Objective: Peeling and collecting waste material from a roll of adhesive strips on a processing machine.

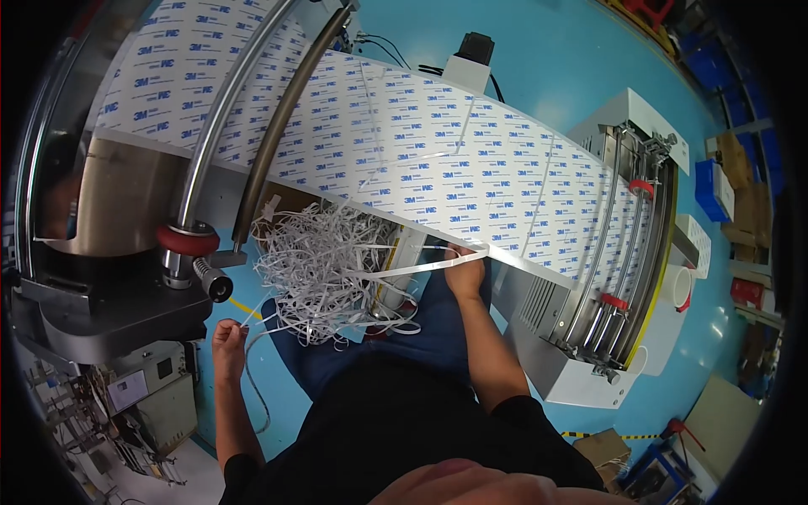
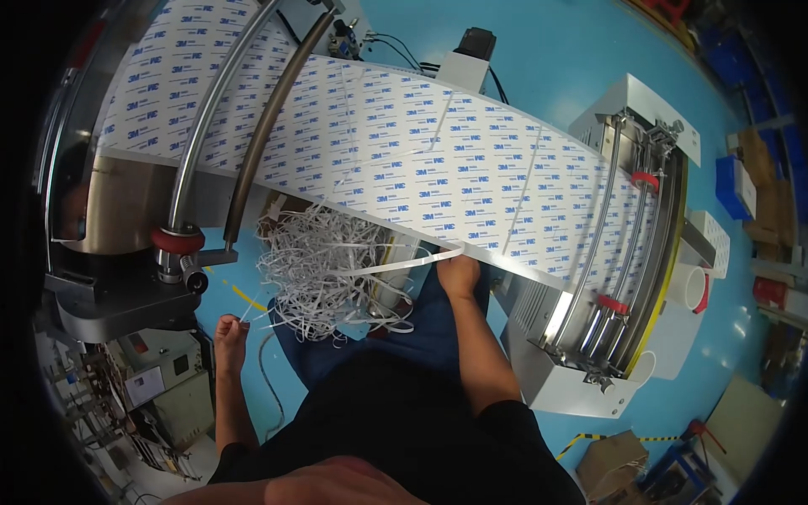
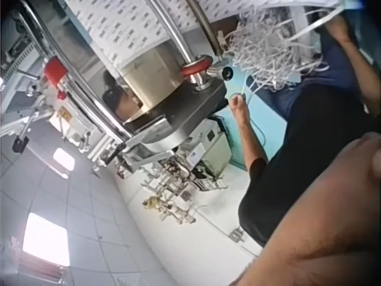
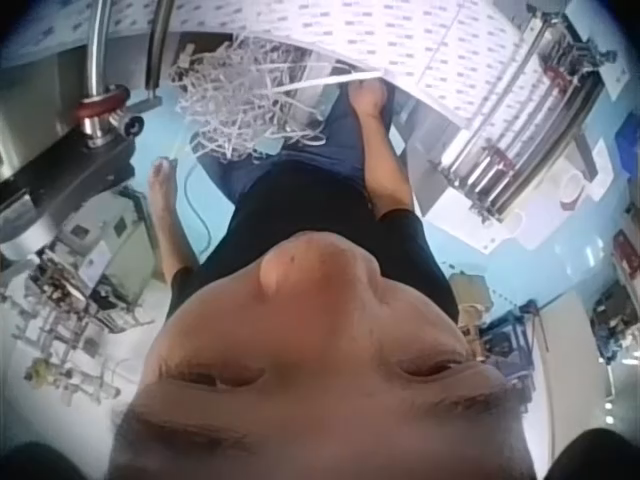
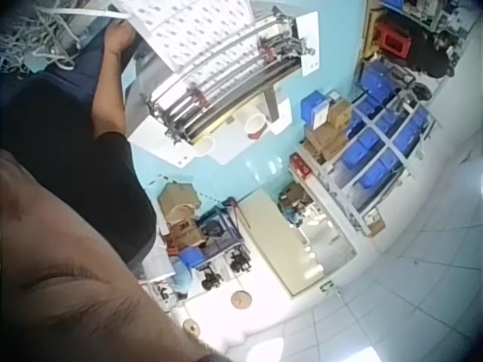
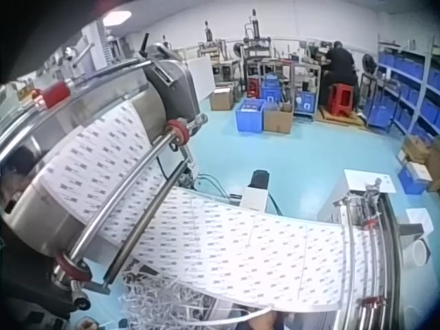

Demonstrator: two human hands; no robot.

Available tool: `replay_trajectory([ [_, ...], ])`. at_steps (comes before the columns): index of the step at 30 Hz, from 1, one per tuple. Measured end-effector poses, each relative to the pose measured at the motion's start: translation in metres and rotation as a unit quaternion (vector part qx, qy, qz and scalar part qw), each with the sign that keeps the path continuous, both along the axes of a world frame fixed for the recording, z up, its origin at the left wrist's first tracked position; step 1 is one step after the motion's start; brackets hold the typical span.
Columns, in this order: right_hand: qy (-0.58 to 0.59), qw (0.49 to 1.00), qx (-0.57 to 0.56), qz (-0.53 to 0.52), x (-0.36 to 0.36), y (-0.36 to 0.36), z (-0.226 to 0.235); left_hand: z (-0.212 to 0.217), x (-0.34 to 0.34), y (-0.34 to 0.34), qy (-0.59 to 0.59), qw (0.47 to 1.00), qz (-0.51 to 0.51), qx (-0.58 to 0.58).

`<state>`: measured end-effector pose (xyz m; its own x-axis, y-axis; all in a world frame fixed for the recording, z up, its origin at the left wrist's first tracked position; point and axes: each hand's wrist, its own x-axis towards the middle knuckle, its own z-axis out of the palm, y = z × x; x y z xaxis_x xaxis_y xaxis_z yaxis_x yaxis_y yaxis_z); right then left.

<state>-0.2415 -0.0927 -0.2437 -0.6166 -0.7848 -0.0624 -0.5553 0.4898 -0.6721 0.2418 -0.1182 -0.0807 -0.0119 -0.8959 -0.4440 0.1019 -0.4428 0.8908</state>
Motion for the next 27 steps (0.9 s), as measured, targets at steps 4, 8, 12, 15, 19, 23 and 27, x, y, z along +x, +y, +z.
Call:
replay_trajectory([
  [4, 0.002, 1.0, 0.012, -0.002, 0.003, 0.002, 0.001, 0.004, -0.006, 0.0, 0.002, 1.0, -0.006, 0.007],
  [8, -0.011, 0.998, 0.06, -0.005, 0.003, 0.0, 0.007, 0.007, -0.001, 0.002, -0.014, 0.999, -0.032, 0.019],
  [12, -0.007, 0.999, 0.039, 0.009, 0.004, 0.003, 0.006, 0.009, -0.003, 0.002, -0.044, 0.998, -0.041, 0.03],
  [15, -0.009, 0.999, 0.049, 0.0, 0.008, 0.002, 0.005, 0.012, -0.001, 0.003, -0.071, 0.996, -0.056, 0.016],
  [19, 0.0, 0.997, 0.072, -0.001, 0.009, 0.003, 0.006, 0.029, -0.005, 0.002, -0.091, 0.993, -0.072, 0.001],
  [23, -0.003, 0.997, 0.079, 0.002, 0.012, 0.002, 0.006, 0.051, -0.011, 0.001, -0.089, 0.991, -0.096, -0.011],
  [27, 0.011, 0.997, 0.078, 0.002, 0.016, -0.001, 0.009, 0.069, -0.009, 0.0, -0.026, 0.993, -0.101, -0.054],
])
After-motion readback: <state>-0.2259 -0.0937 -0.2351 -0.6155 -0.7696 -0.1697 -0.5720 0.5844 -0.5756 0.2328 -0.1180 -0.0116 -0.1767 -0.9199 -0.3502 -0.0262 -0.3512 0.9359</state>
